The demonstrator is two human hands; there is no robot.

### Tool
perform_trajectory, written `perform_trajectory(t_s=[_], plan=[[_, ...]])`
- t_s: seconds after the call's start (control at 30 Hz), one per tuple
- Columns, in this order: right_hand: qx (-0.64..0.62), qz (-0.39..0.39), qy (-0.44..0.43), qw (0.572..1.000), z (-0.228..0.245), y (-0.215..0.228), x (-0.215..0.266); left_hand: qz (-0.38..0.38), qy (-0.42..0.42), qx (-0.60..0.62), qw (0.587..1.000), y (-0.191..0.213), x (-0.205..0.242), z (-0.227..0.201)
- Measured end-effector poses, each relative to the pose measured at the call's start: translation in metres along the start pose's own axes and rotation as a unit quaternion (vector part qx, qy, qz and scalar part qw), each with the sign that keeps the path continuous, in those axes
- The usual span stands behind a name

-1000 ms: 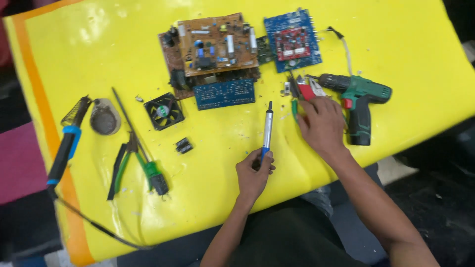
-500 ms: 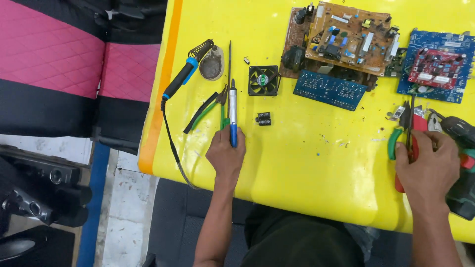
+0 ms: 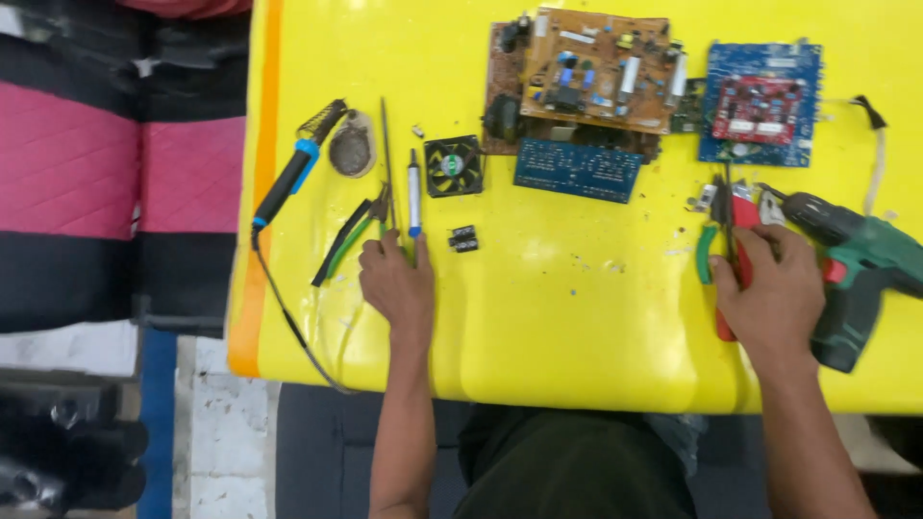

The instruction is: The person uses a soldering iron and solder wire to work on a blue circuit board placed on a yellow table. They then set the tools down and rearrange several other circuit boards and components on the table.

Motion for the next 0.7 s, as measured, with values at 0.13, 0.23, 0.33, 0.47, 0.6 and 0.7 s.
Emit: perform_trajectory(t_s=[0.13,0.23,0.33,0.47,0.6,0.7], plan=[[-0.028,-0.051,-0.007,0.998,0.003,-0.001,-0.004,-0.052,-0.052,-0.014,0.997,-0.007,0.006,0.013],[-0.025,-0.102,-0.027,0.994,-0.005,-0.01,0.004,-0.12,-0.076,-0.041,0.989,-0.008,0.008,0.011],[-0.048,-0.112,-0.037,0.992,-0.014,-0.01,0.009,-0.177,-0.111,0.006,0.978,0.005,0.016,-0.015],[-0.043,-0.084,-0.038,0.995,-0.012,0.0,-0.003,-0.154,-0.168,0.185,0.956,0.012,0.029,-0.068],[-0.131,-0.096,-0.067,0.984,-0.019,0.014,-0.042,-0.121,-0.198,0.291,0.928,0.009,0.033,-0.119],[-0.181,-0.081,-0.071,0.978,-0.017,0.023,-0.084,-0.075,-0.115,0.419,0.897,-0.006,0.02,-0.141]])
Point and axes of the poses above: each hand's wrist, its own x-axis away from the middle knuckle, its own y-axis out of the back of the hand, z = x × y, the point moved 2 cm from there along -x, towards the middle knuckle, and after that the axes turned 6 degrees about -y, right-handed, at the moved point
